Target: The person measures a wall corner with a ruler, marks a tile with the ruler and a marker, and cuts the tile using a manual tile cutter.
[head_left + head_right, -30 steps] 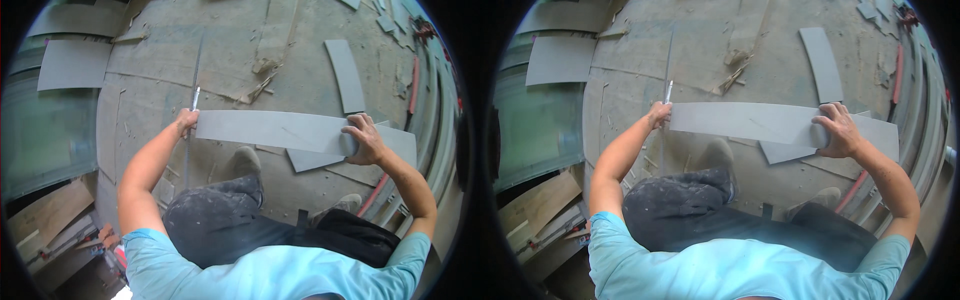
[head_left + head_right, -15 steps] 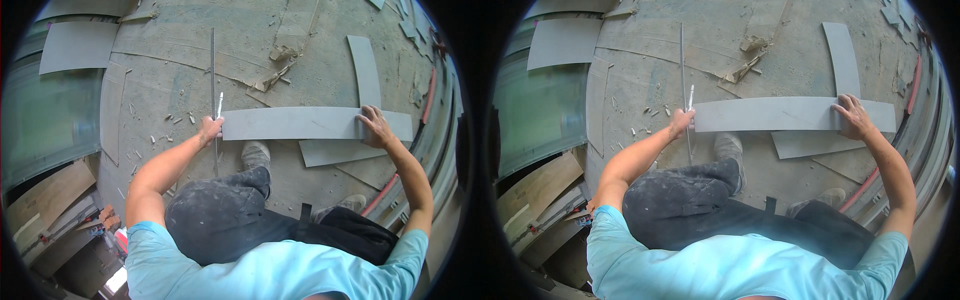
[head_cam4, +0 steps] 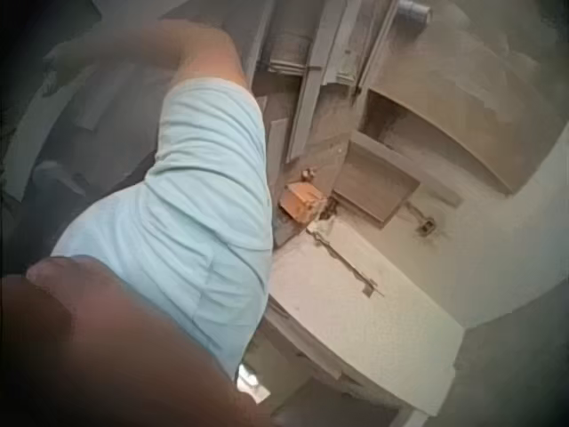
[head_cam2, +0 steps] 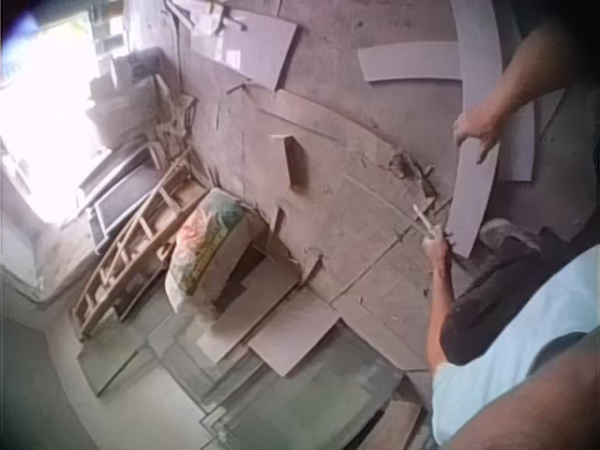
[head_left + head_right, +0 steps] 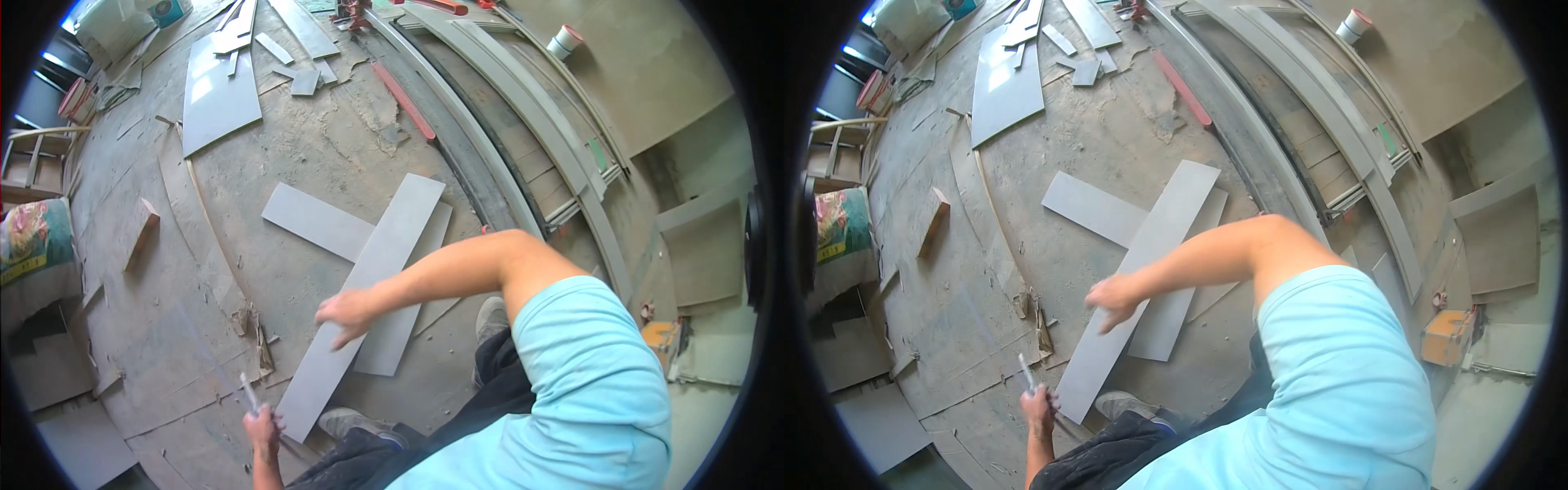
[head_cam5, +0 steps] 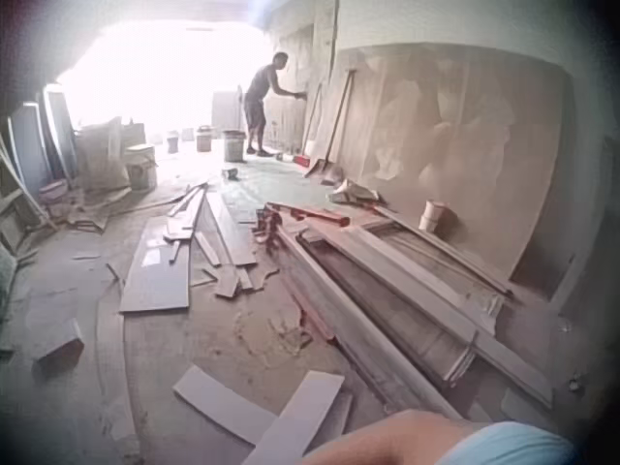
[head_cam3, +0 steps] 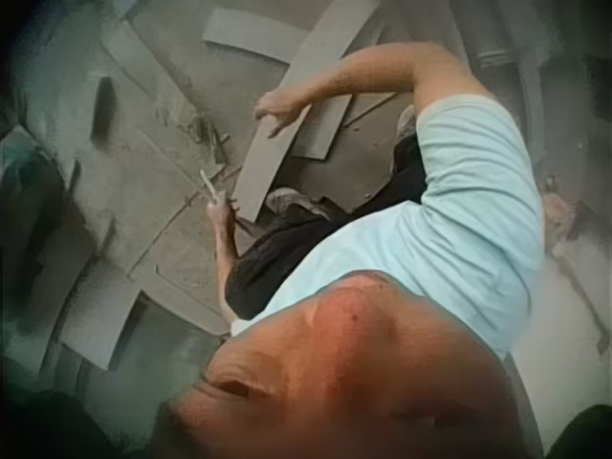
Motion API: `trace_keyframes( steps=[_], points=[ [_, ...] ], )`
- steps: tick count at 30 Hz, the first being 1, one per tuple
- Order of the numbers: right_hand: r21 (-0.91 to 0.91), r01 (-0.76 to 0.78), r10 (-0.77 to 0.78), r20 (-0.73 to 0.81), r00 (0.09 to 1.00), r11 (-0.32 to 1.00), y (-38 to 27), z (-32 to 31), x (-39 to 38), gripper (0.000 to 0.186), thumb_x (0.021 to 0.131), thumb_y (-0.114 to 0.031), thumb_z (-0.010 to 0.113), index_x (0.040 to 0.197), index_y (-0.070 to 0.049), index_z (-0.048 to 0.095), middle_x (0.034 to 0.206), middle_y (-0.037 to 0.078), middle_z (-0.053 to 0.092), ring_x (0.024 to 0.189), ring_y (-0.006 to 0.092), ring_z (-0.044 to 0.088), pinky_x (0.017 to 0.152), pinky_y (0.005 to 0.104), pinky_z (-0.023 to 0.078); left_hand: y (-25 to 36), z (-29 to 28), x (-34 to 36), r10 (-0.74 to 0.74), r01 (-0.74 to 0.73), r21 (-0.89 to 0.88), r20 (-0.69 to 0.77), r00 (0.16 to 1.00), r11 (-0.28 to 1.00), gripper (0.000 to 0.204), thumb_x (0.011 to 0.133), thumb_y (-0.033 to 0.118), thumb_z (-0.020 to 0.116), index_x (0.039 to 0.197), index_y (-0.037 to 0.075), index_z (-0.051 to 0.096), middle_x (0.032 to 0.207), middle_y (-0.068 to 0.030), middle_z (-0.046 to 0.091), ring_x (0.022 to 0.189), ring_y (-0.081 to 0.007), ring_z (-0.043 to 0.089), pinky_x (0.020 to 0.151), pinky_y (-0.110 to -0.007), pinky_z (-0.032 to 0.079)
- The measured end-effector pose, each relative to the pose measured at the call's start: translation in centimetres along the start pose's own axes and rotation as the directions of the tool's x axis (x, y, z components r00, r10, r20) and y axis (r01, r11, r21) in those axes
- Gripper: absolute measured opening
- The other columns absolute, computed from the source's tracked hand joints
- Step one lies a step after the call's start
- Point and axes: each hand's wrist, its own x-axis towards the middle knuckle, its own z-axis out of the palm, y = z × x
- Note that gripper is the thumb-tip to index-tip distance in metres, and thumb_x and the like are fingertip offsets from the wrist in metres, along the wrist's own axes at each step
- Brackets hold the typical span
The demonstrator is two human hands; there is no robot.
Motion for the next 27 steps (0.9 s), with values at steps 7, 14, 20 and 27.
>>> trace_keyframes(
  steps=[7, 14, 20, 27],
  points=[
    [0.452, 0.051, 0.184, -0.460, 0.869, 0.891, -3.3, 1.6, 6.3, 0.031, 0.082, -0.032, 0.065, 0.079, -0.001, 0.067, 0.071, 0.014, 0.065, 0.065, 0.0247, 0.063, 0.061, 0.0389, 0.049, 11.0, 9.2, -1.6, 0.294, -0.322, -0.038, 0.516, 0.804, 0.946, 0.021, 0.085, 0.025, 0.058, 0.089, 0.004, 0.057, 0.070, -0.0051, 0.059, 0.058, -0.0113, 0.053, 0.051, -0.028, 0.045],
    [0.922, 0.079, 0.422, -0.248, 0.872, 0.378, -2.9, -1.4, 4.1, 0.024, 0.091, -0.024, 0.058, 0.082, -0.001, 0.056, 0.067, 0.005, 0.055, 0.052, 0.0104, 0.049, 0.048, 0.0239, 0.041, 10.3, 9.0, -2.2, 0.336, -0.376, 0.106, 0.276, 0.901, 0.921, 0.030, 0.086, 0.024, 0.061, 0.099, -0.002, 0.061, 0.070, -0.0051, 0.061, 0.053, -0.0091, 0.054, 0.048, -0.024, 0.045],
    [0.940, 0.034, 0.490, -0.208, 0.847, 0.340, -3.1, -0.3, 4.2, 0.027, 0.088, -0.024, 0.061, 0.081, 0.001, 0.057, 0.069, 0.006, 0.055, 0.054, 0.0105, 0.050, 0.047, 0.0252, 0.042, 9.6, 9.0, -2.4, 0.472, -0.530, 0.201, 0.273, 0.838, 0.824, 0.026, 0.085, 0.023, 0.061, 0.095, -0.001, 0.064, 0.068, -0.0050, 0.062, 0.061, -0.0102, 0.057, 0.056, -0.026, 0.046],
    [0.900, -0.206, 0.488, -0.008, 0.873, 0.384, -3.4, 0.5, 4.1, 0.028, 0.084, -0.026, 0.065, 0.085, 0.001, 0.058, 0.069, 0.008, 0.059, 0.054, 0.0160, 0.055, 0.050, 0.0285, 0.045, 8.1, 8.8, -2.4, 0.472, -0.530, 0.220, 0.267, 0.840, 0.819, 0.028, 0.084, 0.026, 0.056, 0.076, -0.001, 0.059, 0.058, -0.0129, 0.054, 0.055, -0.0238, 0.055, 0.058, -0.037, 0.045]
  ],
)
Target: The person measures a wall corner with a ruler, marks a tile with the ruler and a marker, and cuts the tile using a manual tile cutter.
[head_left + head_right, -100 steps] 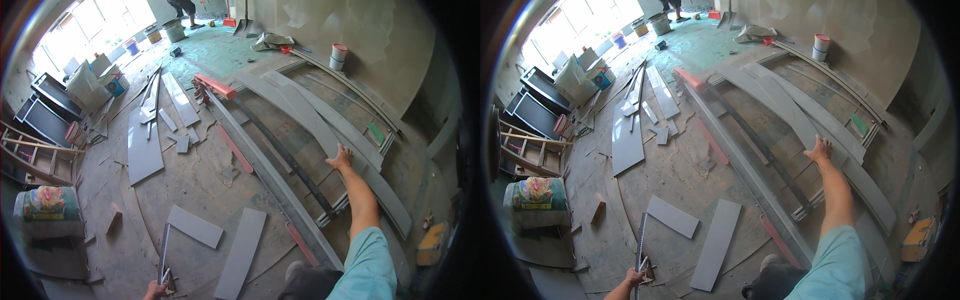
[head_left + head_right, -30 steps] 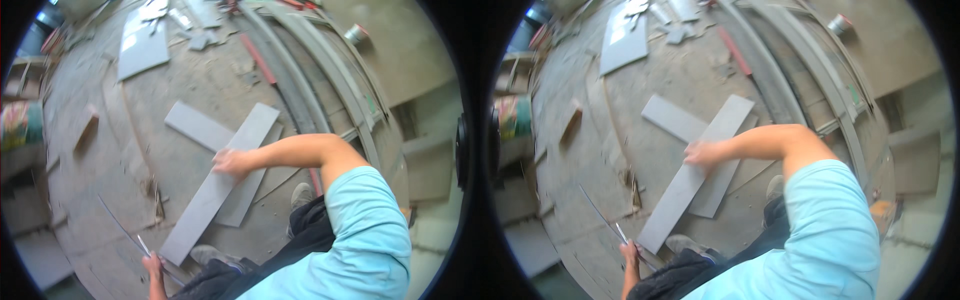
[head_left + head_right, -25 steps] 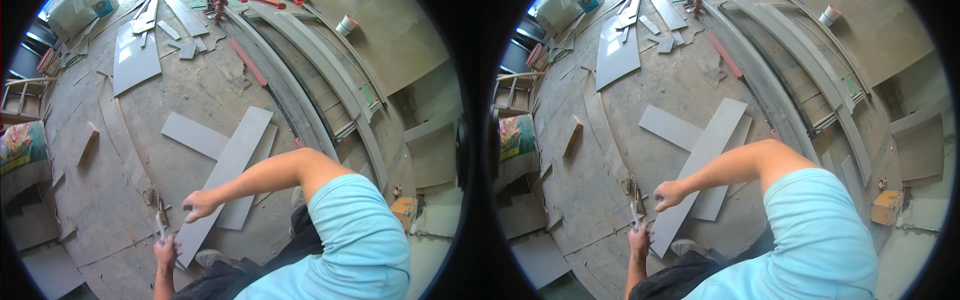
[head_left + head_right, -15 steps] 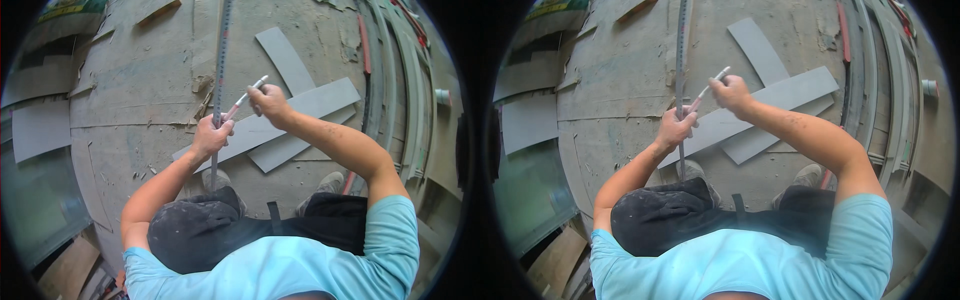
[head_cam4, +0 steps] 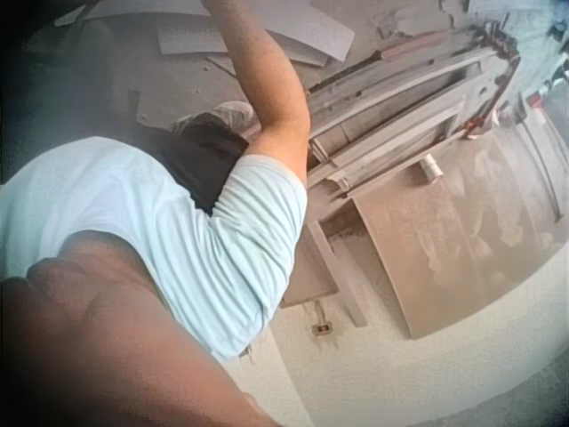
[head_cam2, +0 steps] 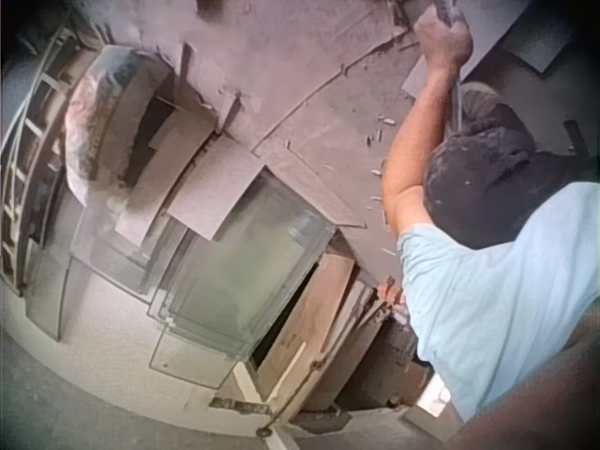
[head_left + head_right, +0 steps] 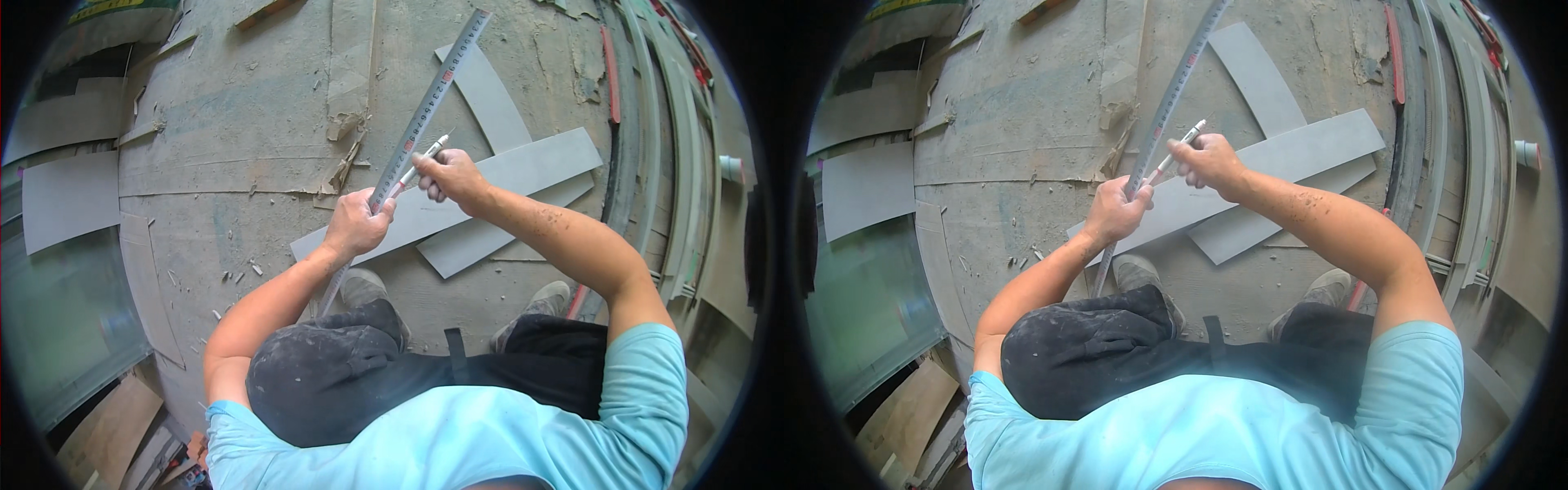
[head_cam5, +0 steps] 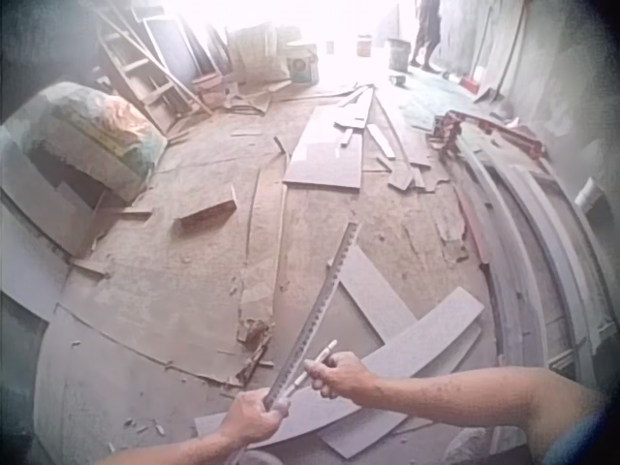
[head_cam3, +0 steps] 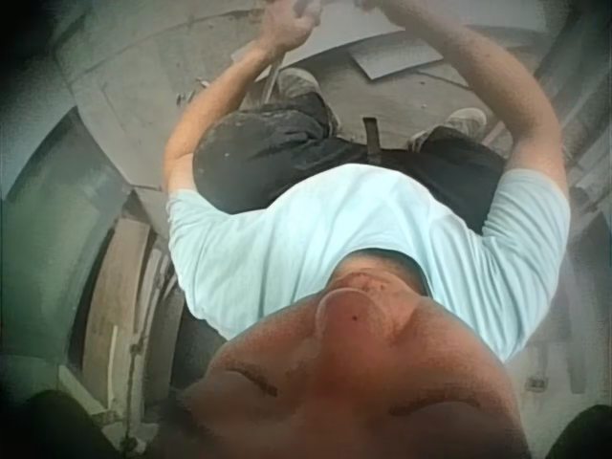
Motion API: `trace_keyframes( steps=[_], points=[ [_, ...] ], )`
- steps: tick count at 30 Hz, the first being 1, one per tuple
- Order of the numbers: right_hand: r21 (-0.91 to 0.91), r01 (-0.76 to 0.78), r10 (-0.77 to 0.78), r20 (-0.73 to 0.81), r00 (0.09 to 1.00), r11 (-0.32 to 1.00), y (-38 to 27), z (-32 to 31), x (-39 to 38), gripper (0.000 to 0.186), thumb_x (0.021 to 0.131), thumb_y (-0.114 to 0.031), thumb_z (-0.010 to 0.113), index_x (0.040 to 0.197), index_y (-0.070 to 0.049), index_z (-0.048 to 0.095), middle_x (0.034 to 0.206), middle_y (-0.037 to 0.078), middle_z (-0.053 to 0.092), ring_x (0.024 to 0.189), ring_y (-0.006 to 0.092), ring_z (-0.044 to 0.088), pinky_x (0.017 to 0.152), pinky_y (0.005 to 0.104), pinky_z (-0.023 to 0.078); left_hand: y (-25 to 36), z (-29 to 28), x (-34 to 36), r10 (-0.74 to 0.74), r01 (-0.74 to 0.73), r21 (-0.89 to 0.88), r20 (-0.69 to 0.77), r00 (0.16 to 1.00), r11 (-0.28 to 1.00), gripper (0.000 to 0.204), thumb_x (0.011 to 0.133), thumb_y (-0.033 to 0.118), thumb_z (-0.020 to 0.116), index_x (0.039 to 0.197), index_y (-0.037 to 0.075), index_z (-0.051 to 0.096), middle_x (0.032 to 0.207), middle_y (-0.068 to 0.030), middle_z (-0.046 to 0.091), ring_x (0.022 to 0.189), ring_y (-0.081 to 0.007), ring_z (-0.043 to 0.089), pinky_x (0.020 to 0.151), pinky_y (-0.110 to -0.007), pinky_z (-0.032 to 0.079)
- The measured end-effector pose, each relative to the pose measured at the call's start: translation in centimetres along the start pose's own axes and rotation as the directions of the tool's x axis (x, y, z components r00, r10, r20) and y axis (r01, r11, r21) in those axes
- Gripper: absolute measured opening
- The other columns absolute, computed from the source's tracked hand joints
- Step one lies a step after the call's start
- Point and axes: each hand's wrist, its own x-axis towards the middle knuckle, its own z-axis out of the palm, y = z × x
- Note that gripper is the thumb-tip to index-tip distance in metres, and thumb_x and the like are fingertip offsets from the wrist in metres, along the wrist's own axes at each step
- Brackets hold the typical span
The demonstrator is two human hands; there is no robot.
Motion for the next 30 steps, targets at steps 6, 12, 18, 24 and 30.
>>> trace_keyframes(
  steps=[6, 12, 18, 24, 30],
  points=[
    [-0.850, 0.510, -0.644, 0.319, 0.695, 0.129, -0.5, -0.1, -2.5, 0.023, 0.072, -0.017, 0.071, 0.087, -0.004, 0.059, 0.079, 0.011, 0.061, 0.071, 0.0273, 0.060, 0.066, 0.0392, 0.048, 0.3, -0.9, 0.3, -0.085, 0.066, 0.185, 0.095, 0.992, 0.981, 0.028, 0.083, 0.026, 0.056, 0.078, -0.002, 0.060, 0.066, -0.0213, 0.058, 0.064, -0.0371, 0.059, 0.063, -0.043, 0.046],
    [-0.769, 0.637, -0.402, 0.602, 0.690, -0.060, 3.3, -0.1, -0.1, 0.016, 0.076, -0.009, 0.058, 0.091, -0.005, 0.057, 0.093, 0.013, 0.059, 0.093, 0.0289, 0.059, 0.078, 0.0403, 0.047, -2.3, -1.0, -1.2, 0.071, -0.096, 0.276, 0.099, 0.993, 0.956, 0.027, 0.083, 0.027, 0.058, 0.079, 0.000, 0.060, 0.068, -0.0203, 0.059, 0.065, -0.0372, 0.058, 0.063, -0.042, 0.045],
    [-0.879, 0.456, -0.106, 0.444, 0.890, 0.139, 5.6, -4.0, -1.2, 0.031, 0.070, 0.002, 0.056, 0.101, 0.000, 0.053, 0.096, 0.016, 0.057, 0.092, 0.0347, 0.059, 0.078, 0.0402, 0.048, -7.3, -3.9, -2.1, -0.105, 0.069, 0.367, 0.079, 0.991, 0.928, 0.029, 0.082, 0.033, 0.059, 0.079, 0.003, 0.061, 0.075, -0.0223, 0.062, 0.075, -0.0409, 0.060, 0.067, -0.047, 0.046],
    [-0.866, 0.463, -0.263, 0.409, 0.874, 0.191, 5.3, -7.5, -2.1, 0.023, 0.071, -0.003, 0.057, 0.093, -0.003, 0.057, 0.092, 0.017, 0.060, 0.084, 0.0369, 0.059, 0.073, 0.0399, 0.049, -12.0, -7.1, -3.1, -0.119, 0.061, 0.584, 0.061, 0.991, 0.809, 0.033, 0.080, 0.035, 0.062, 0.072, 0.004, 0.060, 0.068, -0.0202, 0.061, 0.069, -0.0404, 0.059, 0.062, -0.046, 0.046],
    [-0.406, 0.045, -0.082, -0.074, 0.994, 0.913, 2.5, -4.0, 1.7, 0.015, 0.078, -0.015, 0.062, 0.080, 0.000, 0.061, 0.071, 0.009, 0.061, 0.055, 0.0178, 0.051, 0.053, 0.0308, 0.042, -14.8, -8.8, -5.2, -0.149, 0.030, 0.655, 0.126, 0.981, 0.755, 0.034, 0.078, 0.040, 0.063, 0.075, 0.006, 0.064, 0.074, -0.0198, 0.064, 0.073, -0.0387, 0.062, 0.066, -0.046, 0.049]
  ],
)
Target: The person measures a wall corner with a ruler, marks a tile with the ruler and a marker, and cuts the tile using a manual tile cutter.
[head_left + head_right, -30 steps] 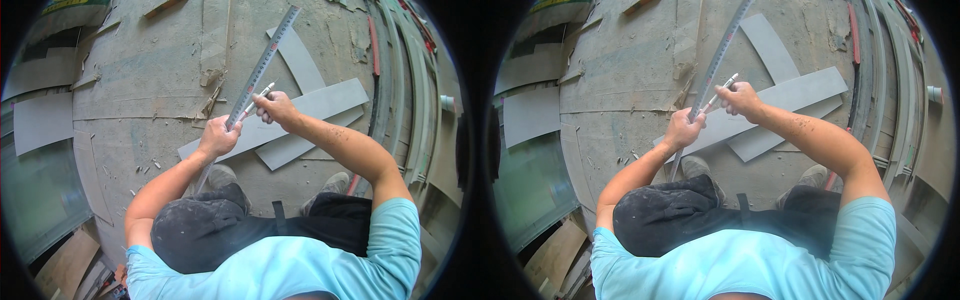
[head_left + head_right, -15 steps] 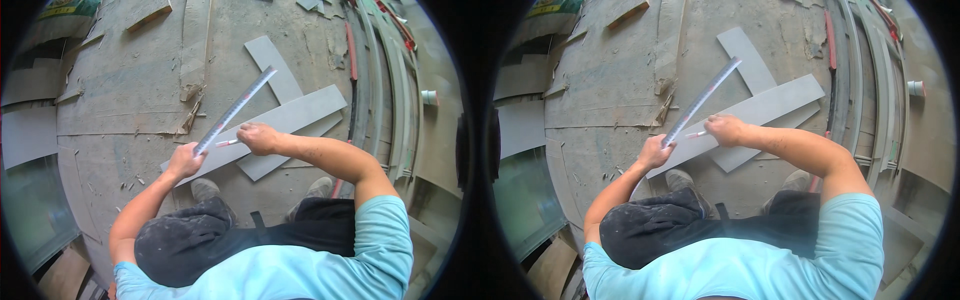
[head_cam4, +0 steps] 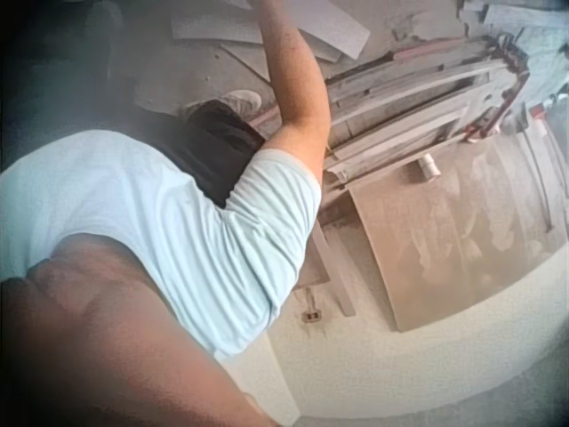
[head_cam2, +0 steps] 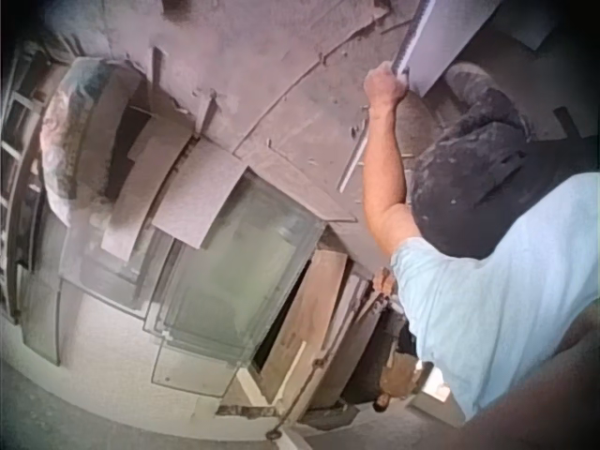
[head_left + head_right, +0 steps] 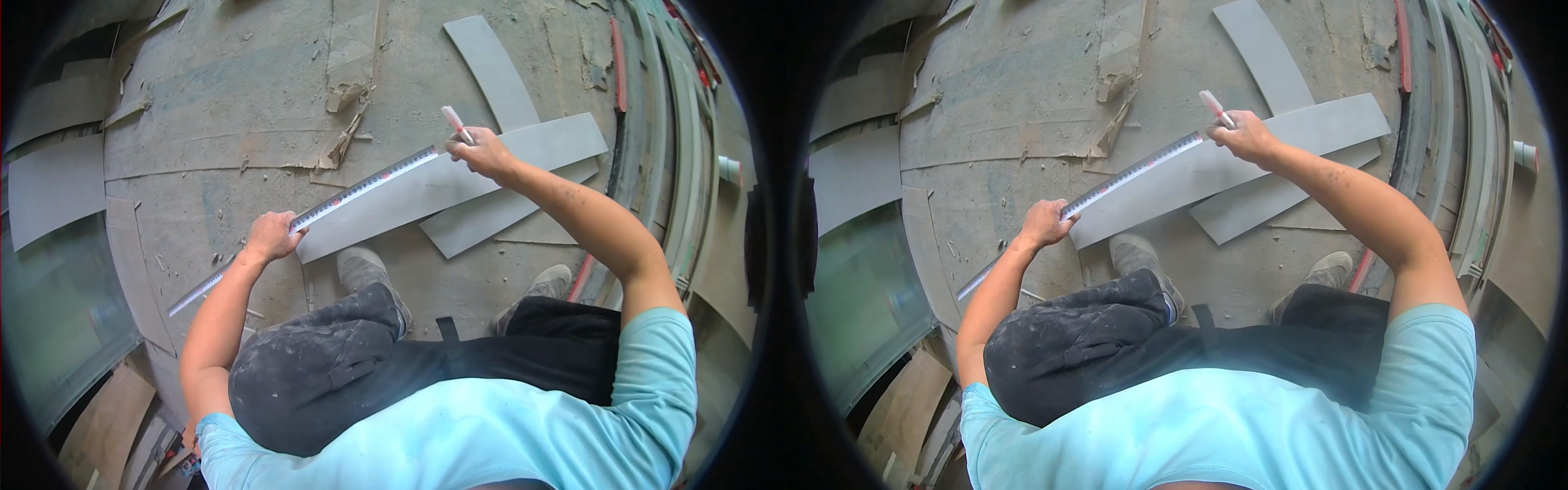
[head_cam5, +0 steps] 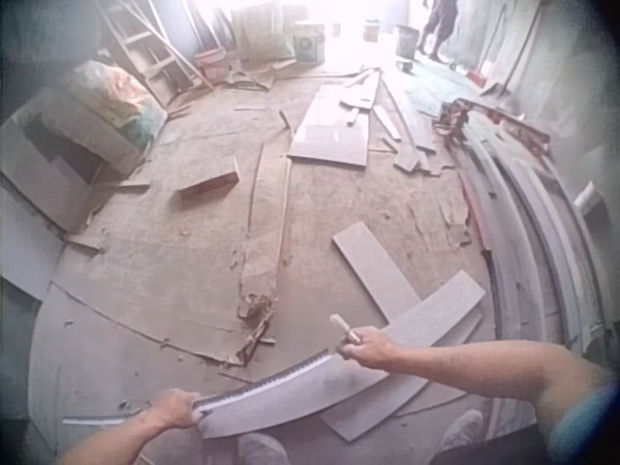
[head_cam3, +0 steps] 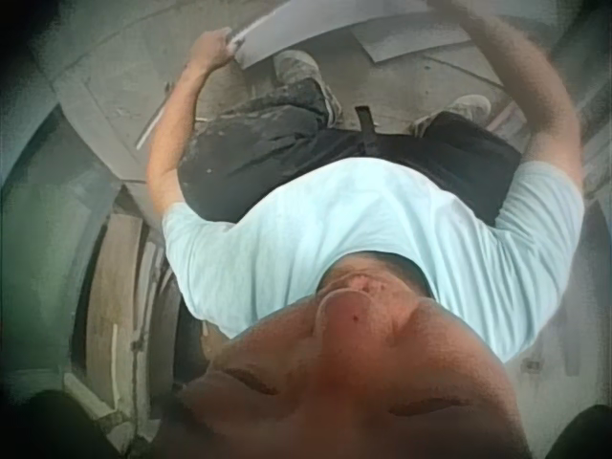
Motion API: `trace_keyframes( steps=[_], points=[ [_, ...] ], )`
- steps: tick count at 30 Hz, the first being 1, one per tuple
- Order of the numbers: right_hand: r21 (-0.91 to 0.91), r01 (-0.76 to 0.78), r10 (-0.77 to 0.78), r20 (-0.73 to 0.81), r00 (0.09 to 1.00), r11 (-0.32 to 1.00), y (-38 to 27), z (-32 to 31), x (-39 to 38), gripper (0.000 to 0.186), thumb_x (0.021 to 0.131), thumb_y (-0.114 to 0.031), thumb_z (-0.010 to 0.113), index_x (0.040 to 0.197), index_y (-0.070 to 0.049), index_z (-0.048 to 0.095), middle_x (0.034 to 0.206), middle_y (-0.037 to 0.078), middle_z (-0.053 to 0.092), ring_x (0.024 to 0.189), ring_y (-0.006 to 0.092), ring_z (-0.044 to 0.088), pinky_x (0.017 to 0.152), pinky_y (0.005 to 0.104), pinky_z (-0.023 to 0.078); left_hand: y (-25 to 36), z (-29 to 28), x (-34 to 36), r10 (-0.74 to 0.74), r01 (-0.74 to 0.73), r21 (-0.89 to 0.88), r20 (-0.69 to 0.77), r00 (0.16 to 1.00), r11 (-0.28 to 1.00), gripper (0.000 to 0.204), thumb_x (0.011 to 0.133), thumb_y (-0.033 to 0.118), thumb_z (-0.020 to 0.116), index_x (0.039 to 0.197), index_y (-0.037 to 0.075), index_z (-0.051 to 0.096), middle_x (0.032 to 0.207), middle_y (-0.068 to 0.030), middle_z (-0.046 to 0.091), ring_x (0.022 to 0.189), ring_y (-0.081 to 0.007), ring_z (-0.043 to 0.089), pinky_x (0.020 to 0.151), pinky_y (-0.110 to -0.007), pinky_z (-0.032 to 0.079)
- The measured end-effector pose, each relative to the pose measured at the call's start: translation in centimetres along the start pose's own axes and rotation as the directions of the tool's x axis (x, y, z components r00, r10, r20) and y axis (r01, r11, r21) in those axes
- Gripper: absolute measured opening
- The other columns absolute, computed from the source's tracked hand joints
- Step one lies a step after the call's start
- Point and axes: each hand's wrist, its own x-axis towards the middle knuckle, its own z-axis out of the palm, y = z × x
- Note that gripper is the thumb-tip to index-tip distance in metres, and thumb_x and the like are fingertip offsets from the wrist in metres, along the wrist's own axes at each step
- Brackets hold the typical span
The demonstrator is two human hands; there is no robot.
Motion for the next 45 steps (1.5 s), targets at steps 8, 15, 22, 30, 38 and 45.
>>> trace_keyframes(
  steps=[8, 15, 22, 30, 38, 45],
  points=[
    [-0.196, -0.095, 0.122, 0.126, 0.985, 0.976, 1.3, 5.0, 1.3, 0.017, 0.078, -0.016, 0.064, 0.077, 0.002, 0.061, 0.066, 0.007, 0.058, 0.059, 0.0153, 0.053, 0.055, 0.0319, 0.042, -3.0, 0.4, -1.5, 0.038, -0.034, -0.051, 0.086, 0.996, 0.998, 0.035, 0.075, 0.037, 0.065, 0.080, 0.003, 0.065, 0.078, -0.0193, 0.064, 0.074, -0.0357, 0.061, 0.066, -0.041, 0.048],
    [-0.247, -0.147, 0.174, 0.090, 0.981, 0.958, 1.1, 7.9, 1.9, 0.018, 0.081, -0.015, 0.061, 0.077, 0.003, 0.060, 0.065, 0.008, 0.058, 0.056, 0.0162, 0.054, 0.054, 0.0321, 0.044, -7.6, 2.5, -2.0, -0.058, 0.058, -0.435, 0.013, 0.998, 0.898, 0.026, 0.080, 0.022, 0.056, 0.091, 0.000, 0.066, 0.080, -0.0109, 0.065, 0.073, -0.0201, 0.060, 0.069, -0.032, 0.047],
    [-0.208, -0.172, 0.183, 0.038, 0.982, 0.963, 0.3, 8.8, 1.7, 0.017, 0.081, -0.012, 0.061, 0.078, 0.004, 0.060, 0.062, 0.008, 0.058, 0.055, 0.0160, 0.056, 0.053, 0.0318, 0.045, -8.4, 3.8, -0.8, -0.069, 0.114, -0.501, 0.107, 0.992, 0.858, 0.028, 0.080, 0.023, 0.056, 0.095, 0.002, 0.066, 0.088, -0.0126, 0.066, 0.083, -0.0227, 0.061, 0.078, -0.032, 0.047],
    [-0.340, -0.109, 0.128, 0.032, 0.991, 0.934, -0.5, 9.0, 1.2, 0.016, 0.081, -0.012, 0.061, 0.078, 0.004, 0.060, 0.062, 0.007, 0.057, 0.055, 0.0152, 0.055, 0.053, 0.0322, 0.045, -8.4, 3.7, -0.1, -0.058, 0.154, -0.531, 0.192, 0.980, 0.834, 0.028, 0.080, 0.022, 0.057, 0.096, 0.001, 0.066, 0.090, -0.0108, 0.067, 0.084, -0.0201, 0.062, 0.080, -0.032, 0.047],
    [-0.253, -0.175, 0.195, 0.057, 0.979, 0.952, 0.6, 6.8, 1.6, 0.015, 0.082, -0.012, 0.060, 0.077, 0.003, 0.059, 0.063, 0.006, 0.057, 0.055, 0.0138, 0.053, 0.053, 0.0302, 0.043, -8.3, 3.9, 0.0, -0.025, 0.113, -0.550, 0.166, 0.986, 0.827, 0.024, 0.081, 0.020, 0.057, 0.095, 0.002, 0.067, 0.084, -0.0083, 0.067, 0.077, -0.0162, 0.060, 0.074, -0.030, 0.047],
    [-0.312, -0.199, 0.211, 0.006, 0.977, 0.929, 0.6, 5.1, 1.3, 0.015, 0.082, -0.012, 0.061, 0.077, 0.003, 0.060, 0.064, 0.007, 0.058, 0.055, 0.0140, 0.054, 0.052, 0.0307, 0.044, -8.8, 3.8, 0.4, -0.033, 0.151, -0.552, 0.217, 0.976, 0.820, 0.024, 0.081, 0.020, 0.057, 0.094, 0.002, 0.066, 0.082, -0.0082, 0.067, 0.075, -0.0162, 0.060, 0.073, -0.030, 0.048]
  ],
)
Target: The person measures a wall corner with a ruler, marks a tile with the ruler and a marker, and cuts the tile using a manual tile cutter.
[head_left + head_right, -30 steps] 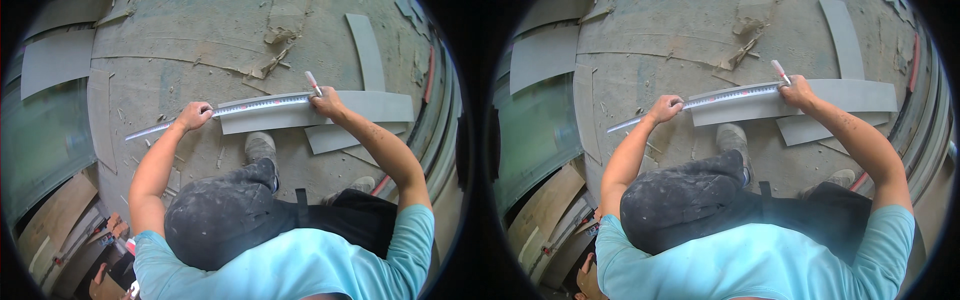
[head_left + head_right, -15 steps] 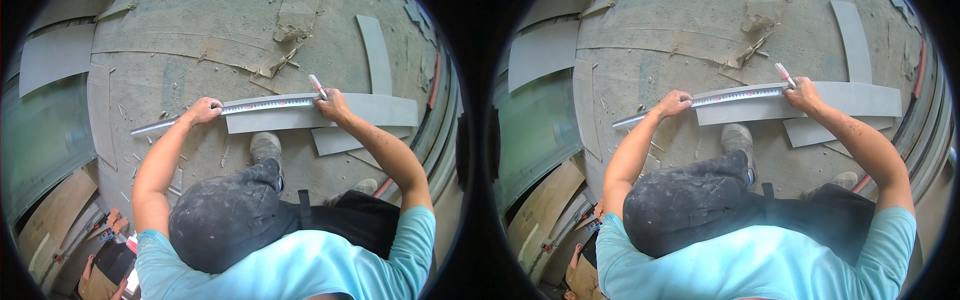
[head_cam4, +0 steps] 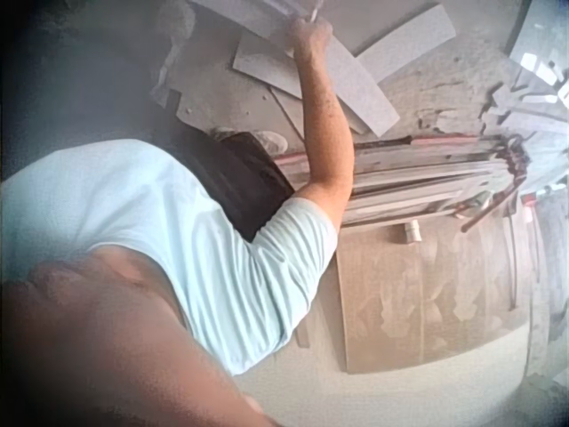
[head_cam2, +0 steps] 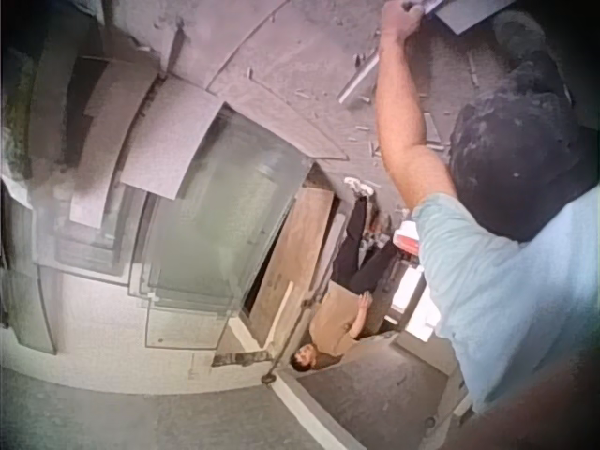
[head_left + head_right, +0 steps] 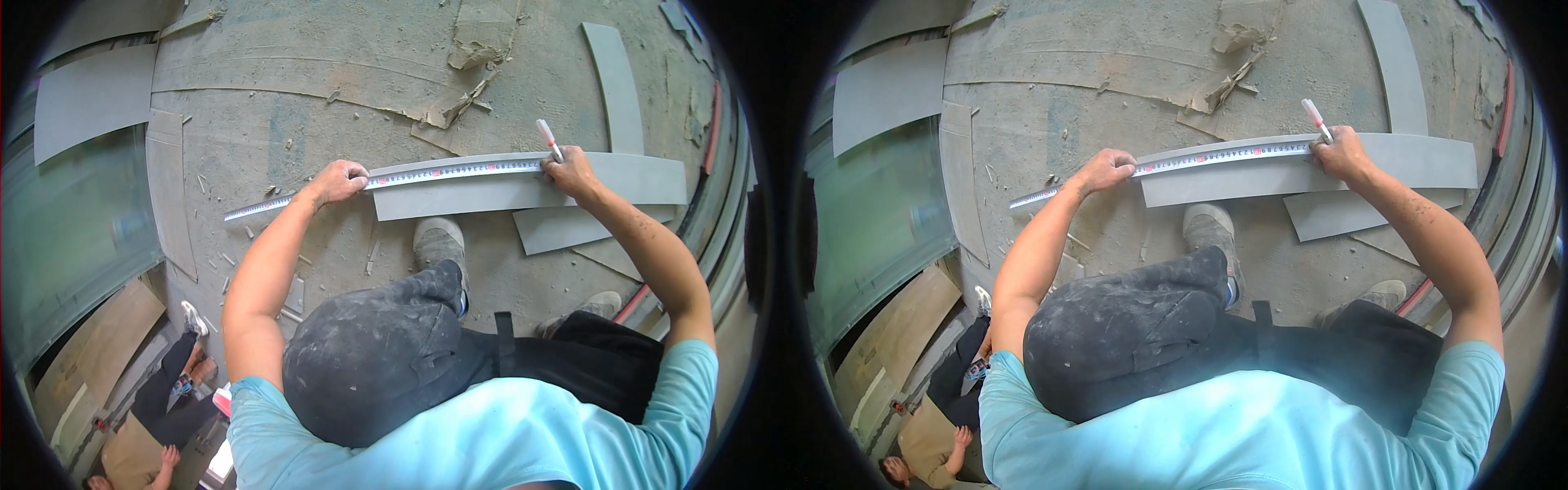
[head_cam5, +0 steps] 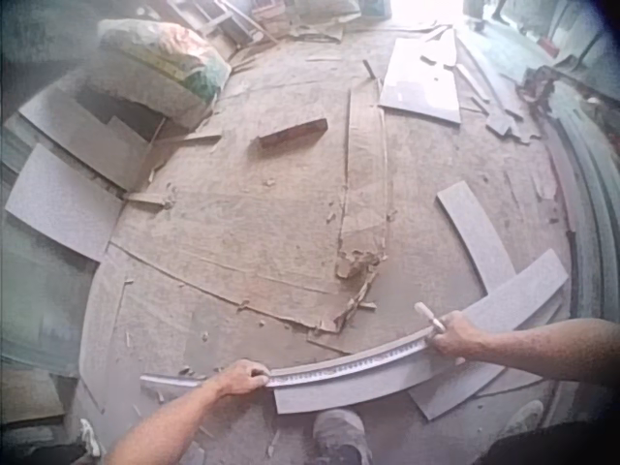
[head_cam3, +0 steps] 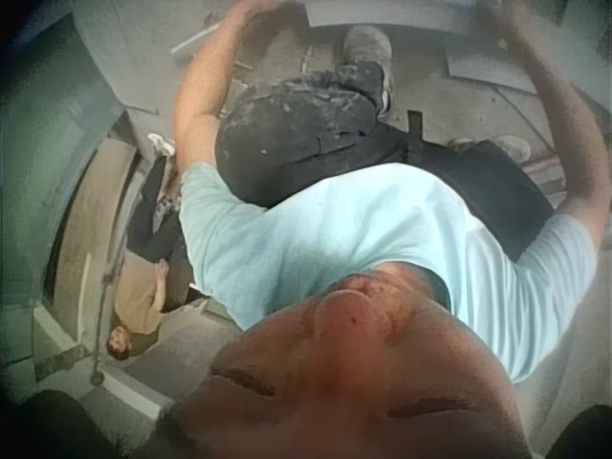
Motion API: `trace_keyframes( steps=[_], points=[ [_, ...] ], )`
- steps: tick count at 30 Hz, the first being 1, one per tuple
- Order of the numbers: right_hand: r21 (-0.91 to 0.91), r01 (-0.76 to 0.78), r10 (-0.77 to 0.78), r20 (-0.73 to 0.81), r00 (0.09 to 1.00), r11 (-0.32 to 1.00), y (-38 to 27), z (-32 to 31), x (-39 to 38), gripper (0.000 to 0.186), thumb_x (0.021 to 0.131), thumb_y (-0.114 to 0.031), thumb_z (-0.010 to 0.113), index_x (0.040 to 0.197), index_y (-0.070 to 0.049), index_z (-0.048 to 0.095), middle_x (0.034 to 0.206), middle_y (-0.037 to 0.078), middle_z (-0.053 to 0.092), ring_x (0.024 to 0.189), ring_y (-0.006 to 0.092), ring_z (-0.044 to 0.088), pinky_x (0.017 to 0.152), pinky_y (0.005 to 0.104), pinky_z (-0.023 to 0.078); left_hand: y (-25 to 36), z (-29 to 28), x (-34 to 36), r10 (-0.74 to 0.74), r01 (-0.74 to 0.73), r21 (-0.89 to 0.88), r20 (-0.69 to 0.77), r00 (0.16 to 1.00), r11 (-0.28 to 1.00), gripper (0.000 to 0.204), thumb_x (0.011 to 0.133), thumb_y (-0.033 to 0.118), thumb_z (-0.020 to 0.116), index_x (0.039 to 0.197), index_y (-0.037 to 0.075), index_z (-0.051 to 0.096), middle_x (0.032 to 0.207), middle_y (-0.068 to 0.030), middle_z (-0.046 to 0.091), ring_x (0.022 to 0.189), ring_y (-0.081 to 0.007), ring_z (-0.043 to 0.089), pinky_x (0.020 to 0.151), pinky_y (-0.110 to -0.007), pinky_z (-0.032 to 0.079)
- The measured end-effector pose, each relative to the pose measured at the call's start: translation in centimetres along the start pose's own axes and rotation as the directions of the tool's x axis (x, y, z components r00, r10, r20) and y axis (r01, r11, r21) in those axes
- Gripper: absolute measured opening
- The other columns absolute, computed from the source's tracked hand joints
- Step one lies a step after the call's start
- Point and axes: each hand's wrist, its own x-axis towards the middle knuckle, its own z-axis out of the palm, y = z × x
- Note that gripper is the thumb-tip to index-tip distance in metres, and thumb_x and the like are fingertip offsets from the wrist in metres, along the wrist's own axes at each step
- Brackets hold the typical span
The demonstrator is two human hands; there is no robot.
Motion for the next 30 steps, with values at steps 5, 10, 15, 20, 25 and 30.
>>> trace_keyframes(
  steps=[5, 10, 15, 20, 25, 30],
  points=[
    [0.017, 0.017, -0.016, -0.017, 1.000, 1.000, 0.7, 0.2, 0.5, 0.017, 0.082, -0.013, 0.061, 0.076, 0.002, 0.059, 0.062, 0.007, 0.057, 0.054, 0.0150, 0.053, 0.052, 0.0317, 0.042, 0.3, -0.2, 0.2, -0.024, 0.024, -0.027, 0.008, 1.000, 0.999, 0.022, 0.081, 0.020, 0.056, 0.089, 0.001, 0.066, 0.078, -0.0071, 0.066, 0.072, -0.0149, 0.059, 0.070, -0.030, 0.047],
    [-0.081, 0.031, -0.034, -0.041, 0.999, 0.996, 1.0, 0.5, 0.8, 0.021, 0.081, -0.016, 0.062, 0.080, 0.006, 0.061, 0.063, 0.013, 0.059, 0.056, 0.0196, 0.057, 0.055, 0.0352, 0.045, 0.3, 0.0, 0.2, 0.008, -0.008, -0.012, -0.033, 0.999, 1.000, 0.022, 0.081, 0.020, 0.056, 0.089, 0.001, 0.066, 0.078, -0.0065, 0.065, 0.073, -0.0144, 0.058, 0.070, -0.030, 0.047],
    [-0.119, 0.036, -0.044, -0.061, 0.997, 0.992, -0.1, 0.7, 0.0, 0.024, 0.082, -0.018, 0.061, 0.082, 0.006, 0.062, 0.064, 0.013, 0.060, 0.059, 0.0207, 0.059, 0.058, 0.0347, 0.046, 0.4, -0.1, 0.3, -0.007, 0.007, -0.008, -0.043, 0.999, 1.000, 0.023, 0.080, 0.020, 0.056, 0.090, 0.001, 0.066, 0.079, -0.0061, 0.065, 0.073, -0.0141, 0.057, 0.070, -0.029, 0.046],
    [-0.039, 0.095, -0.098, -0.089, 0.991, 0.995, -0.2, -0.7, -0.5, 0.032, 0.086, -0.027, 0.058, 0.078, 0.004, 0.060, 0.061, 0.010, 0.056, 0.058, 0.0181, 0.055, 0.058, 0.0344, 0.045, 1.0, -0.1, 0.1, -0.092, 0.092, -0.023, -0.012, 0.996, 0.995, 0.028, 0.078, 0.022, 0.055, 0.091, 0.000, 0.065, 0.083, -0.0093, 0.065, 0.079, -0.0174, 0.059, 0.075, -0.031, 0.046],
    [-0.098, 0.281, -0.293, -0.149, 0.944, 0.955, 0.2, -3.0, -1.0, 0.042, 0.093, -0.040, 0.049, 0.069, -0.006, 0.052, 0.062, 0.002, 0.050, 0.057, 0.0097, 0.046, 0.051, 0.0281, 0.039, 1.3, -0.1, 0.7, -0.091, 0.091, -0.058, -0.006, 0.996, 0.994, 0.027, 0.078, 0.022, 0.055, 0.089, 0.000, 0.066, 0.079, -0.0084, 0.064, 0.077, -0.0163, 0.058, 0.073, -0.030, 0.046],
    [0.127, 0.317, -0.287, -0.209, 0.935, 0.940, -1.2, -3.6, -3.1, 0.030, 0.088, -0.026, 0.061, 0.072, 0.000, 0.058, 0.065, 0.011, 0.056, 0.061, 0.0189, 0.054, 0.057, 0.0345, 0.044, 0.4, -0.6, 1.7, 0.054, -0.052, 0.061, -0.026, 0.998, 0.997, 0.026, 0.076, 0.022, 0.056, 0.085, 0.000, 0.066, 0.076, -0.0074, 0.063, 0.072, -0.0153, 0.056, 0.068, -0.030, 0.046]
  ],
)
